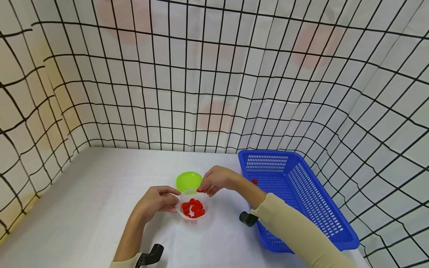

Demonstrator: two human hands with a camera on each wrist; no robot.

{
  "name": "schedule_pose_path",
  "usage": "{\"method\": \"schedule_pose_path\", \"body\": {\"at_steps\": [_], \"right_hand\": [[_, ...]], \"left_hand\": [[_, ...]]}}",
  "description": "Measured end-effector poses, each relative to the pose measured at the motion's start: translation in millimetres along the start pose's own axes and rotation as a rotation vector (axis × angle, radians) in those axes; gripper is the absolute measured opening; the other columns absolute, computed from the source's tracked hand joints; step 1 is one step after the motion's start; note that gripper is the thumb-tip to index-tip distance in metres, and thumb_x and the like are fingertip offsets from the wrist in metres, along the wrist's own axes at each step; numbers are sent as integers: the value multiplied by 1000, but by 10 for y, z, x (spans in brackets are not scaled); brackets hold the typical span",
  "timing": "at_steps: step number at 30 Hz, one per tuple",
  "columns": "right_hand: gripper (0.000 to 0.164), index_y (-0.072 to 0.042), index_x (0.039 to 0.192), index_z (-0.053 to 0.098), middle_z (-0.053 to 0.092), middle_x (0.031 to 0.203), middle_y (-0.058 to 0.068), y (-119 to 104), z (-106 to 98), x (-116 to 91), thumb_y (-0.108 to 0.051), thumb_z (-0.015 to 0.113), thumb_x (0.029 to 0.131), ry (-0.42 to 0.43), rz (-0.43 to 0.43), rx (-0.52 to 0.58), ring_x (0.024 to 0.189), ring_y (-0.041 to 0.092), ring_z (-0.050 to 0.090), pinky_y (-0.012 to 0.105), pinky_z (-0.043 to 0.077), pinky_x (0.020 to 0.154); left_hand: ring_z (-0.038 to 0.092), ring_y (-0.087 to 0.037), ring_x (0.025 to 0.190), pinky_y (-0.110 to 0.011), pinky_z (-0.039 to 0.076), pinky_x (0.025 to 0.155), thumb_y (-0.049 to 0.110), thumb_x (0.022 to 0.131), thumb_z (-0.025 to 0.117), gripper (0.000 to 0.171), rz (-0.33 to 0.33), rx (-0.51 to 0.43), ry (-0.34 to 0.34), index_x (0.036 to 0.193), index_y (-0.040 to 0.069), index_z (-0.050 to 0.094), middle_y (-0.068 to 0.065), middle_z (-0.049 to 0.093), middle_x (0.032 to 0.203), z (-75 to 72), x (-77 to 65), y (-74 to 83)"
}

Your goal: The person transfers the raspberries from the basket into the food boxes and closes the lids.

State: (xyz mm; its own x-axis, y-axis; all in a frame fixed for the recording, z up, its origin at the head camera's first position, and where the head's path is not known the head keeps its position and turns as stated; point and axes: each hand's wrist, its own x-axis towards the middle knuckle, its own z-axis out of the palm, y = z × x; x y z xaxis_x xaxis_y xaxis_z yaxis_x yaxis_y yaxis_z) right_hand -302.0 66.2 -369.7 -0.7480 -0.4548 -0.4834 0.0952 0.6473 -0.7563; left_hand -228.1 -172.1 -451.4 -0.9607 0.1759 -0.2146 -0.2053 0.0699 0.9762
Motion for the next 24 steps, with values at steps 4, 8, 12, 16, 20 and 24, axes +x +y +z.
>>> {"method": "schedule_pose_path", "body": {"at_steps": [4,8,12,16,20,24], "right_hand": [[17,-1,99,76,73,107,23,31,62,29,-15,76,88,-17,6,-12,100,40,71,34,63,81],[17,-2,99,77,75,99,18,60,107,44,-15,77,87,-33,-9,-17,98,39,71,35,63,80],[17,-1,98,78,75,96,16,71,145,42,-14,77,87,-62,-25,-12,95,38,71,35,63,79],[17,-2,97,78,75,100,19,81,170,38,-15,77,87,-81,-16,0,89,35,72,36,63,82],[16,-3,95,79,76,100,19,102,183,50,-16,78,86,-73,-3,9,87,32,72,37,63,83],[16,-5,95,79,76,97,15,118,193,69,-18,78,85,-73,-10,-5,92,35,72,38,63,84]], "left_hand": [[70,-19,66,-33,64,71,5,91,66,32,2,9,-1,119,-10,65,-10,69,86,4,7,7],[70,-19,66,-33,64,71,5,91,66,32,5,11,-1,119,-10,66,-10,69,86,6,9,-3],[69,-19,66,-33,64,71,5,90,67,32,1,7,0,118,-11,66,-9,68,85,6,14,-14],[69,-19,67,-33,64,71,6,90,67,32,1,10,-3,118,-11,66,-9,69,84,9,12,-14],[69,-19,68,-33,64,72,7,91,68,33,1,12,-7,119,-10,65,-9,69,85,12,6,-6],[69,-18,68,-32,64,72,7,91,68,33,2,5,-10,118,-11,65,-9,69,85,3,5,-1]]}}
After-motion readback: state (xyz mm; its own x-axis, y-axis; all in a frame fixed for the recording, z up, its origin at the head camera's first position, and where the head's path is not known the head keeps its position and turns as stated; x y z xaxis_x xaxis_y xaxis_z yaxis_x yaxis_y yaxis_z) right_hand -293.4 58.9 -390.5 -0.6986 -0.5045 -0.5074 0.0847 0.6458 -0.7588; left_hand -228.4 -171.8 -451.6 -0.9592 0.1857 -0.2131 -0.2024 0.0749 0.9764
